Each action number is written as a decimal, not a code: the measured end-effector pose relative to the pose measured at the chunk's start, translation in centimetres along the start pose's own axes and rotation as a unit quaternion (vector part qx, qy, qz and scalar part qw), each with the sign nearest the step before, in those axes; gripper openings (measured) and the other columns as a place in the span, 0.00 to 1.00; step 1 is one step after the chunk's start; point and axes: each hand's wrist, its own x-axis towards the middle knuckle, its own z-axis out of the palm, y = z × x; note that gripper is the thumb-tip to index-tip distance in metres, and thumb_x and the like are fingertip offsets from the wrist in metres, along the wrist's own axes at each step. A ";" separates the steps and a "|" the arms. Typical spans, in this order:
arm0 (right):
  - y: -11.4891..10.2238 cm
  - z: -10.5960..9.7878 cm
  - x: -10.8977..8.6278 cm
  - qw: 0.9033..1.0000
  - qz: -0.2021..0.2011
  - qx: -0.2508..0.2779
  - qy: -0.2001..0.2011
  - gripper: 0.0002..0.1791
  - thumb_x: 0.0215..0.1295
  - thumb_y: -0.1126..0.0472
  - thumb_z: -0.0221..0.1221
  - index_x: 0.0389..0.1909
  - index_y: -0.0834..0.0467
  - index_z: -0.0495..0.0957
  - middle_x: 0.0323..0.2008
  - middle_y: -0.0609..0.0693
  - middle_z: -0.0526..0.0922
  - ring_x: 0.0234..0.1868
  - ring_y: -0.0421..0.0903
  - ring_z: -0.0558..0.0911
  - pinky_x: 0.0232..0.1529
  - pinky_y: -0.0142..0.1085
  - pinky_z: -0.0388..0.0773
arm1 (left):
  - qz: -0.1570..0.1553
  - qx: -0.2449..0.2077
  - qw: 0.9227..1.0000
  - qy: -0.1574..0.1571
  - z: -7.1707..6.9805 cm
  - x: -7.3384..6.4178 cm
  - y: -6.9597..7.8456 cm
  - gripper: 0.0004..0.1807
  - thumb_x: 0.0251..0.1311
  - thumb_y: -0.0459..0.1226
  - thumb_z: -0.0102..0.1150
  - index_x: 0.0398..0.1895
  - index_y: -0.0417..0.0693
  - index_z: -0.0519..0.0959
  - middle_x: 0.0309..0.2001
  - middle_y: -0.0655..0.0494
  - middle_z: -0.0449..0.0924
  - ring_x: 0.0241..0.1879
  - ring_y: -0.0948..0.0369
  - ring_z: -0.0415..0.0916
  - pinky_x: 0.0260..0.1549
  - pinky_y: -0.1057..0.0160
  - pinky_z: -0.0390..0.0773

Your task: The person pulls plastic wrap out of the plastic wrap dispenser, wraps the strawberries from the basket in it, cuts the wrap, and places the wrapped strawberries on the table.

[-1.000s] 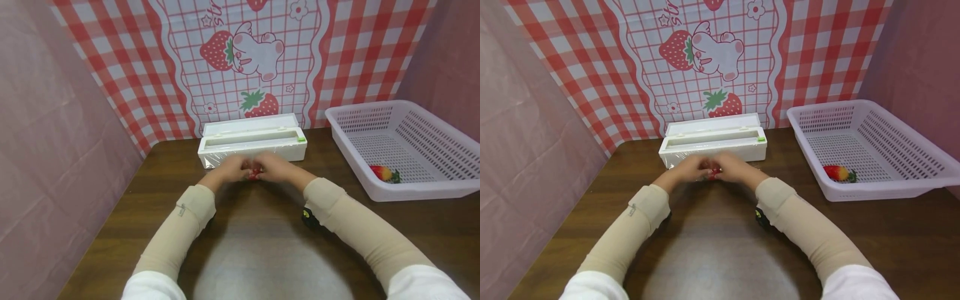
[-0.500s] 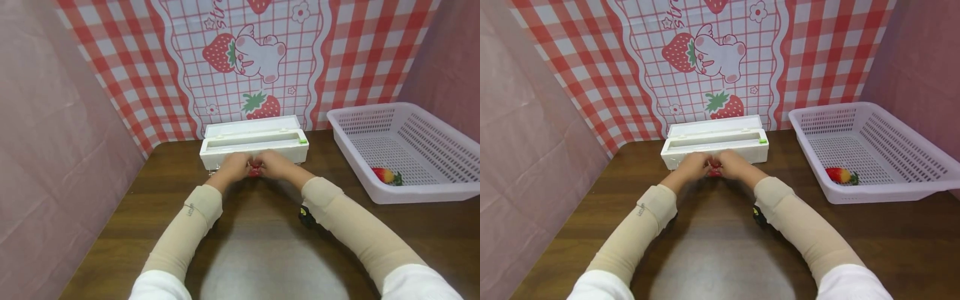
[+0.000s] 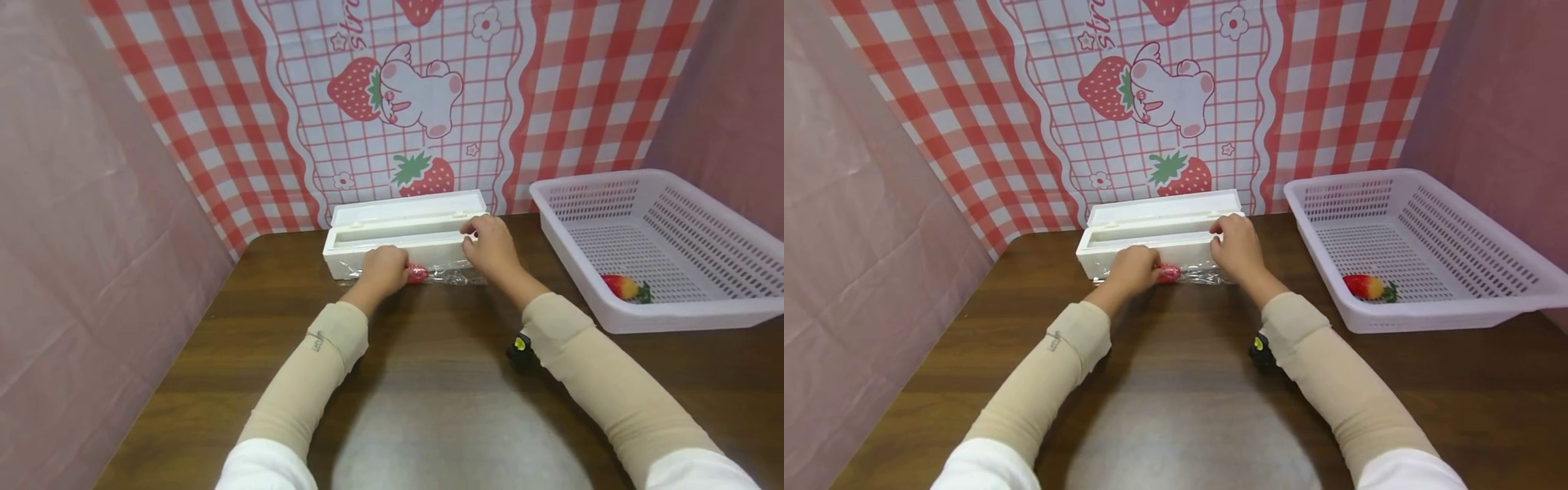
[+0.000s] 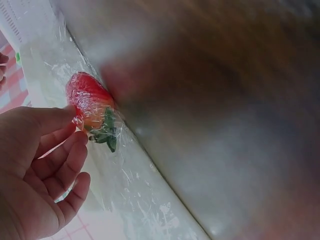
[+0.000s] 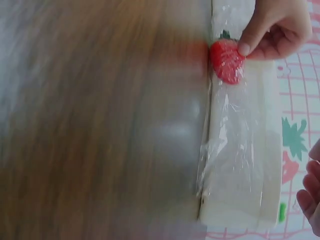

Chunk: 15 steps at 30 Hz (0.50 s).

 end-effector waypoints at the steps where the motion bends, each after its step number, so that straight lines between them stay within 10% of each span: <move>1: 0.2 -0.2 -0.1 1.000 0.010 0.000 0.007 0.10 0.51 0.71 0.56 0.34 0.69 0.80 0.34 0.65 0.81 0.40 0.62 0.77 0.48 0.52 0.70 | 0.001 -0.001 1.000 0.001 0.0 0.0 0.0 0.10 0.58 0.43 0.64 0.23 0.49 0.81 0.26 0.55 0.82 0.30 0.53 0.79 0.31 0.52 0.78; 9: 1.9 -1.6 -0.2 0.994 0.111 0.010 0.021 0.19 0.49 0.68 0.57 0.44 0.71 0.78 0.46 0.69 0.76 0.52 0.67 0.70 0.57 0.54 0.63 | 0.005 -0.011 1.000 0.005 -0.2 0.1 0.1 0.09 0.56 0.42 0.64 0.23 0.48 0.81 0.26 0.54 0.80 0.29 0.53 0.79 0.30 0.52 0.78; 15: 3.4 -2.0 -0.5 0.987 0.158 0.032 -0.012 0.26 0.50 0.65 0.58 0.51 0.74 0.74 0.49 0.71 0.74 0.54 0.66 0.70 0.59 0.55 0.64 | 0.009 -0.052 0.999 -0.014 -1.6 0.6 0.9 0.11 0.57 0.38 0.63 0.43 0.48 0.85 0.41 0.52 0.82 0.43 0.53 0.79 0.42 0.55 0.80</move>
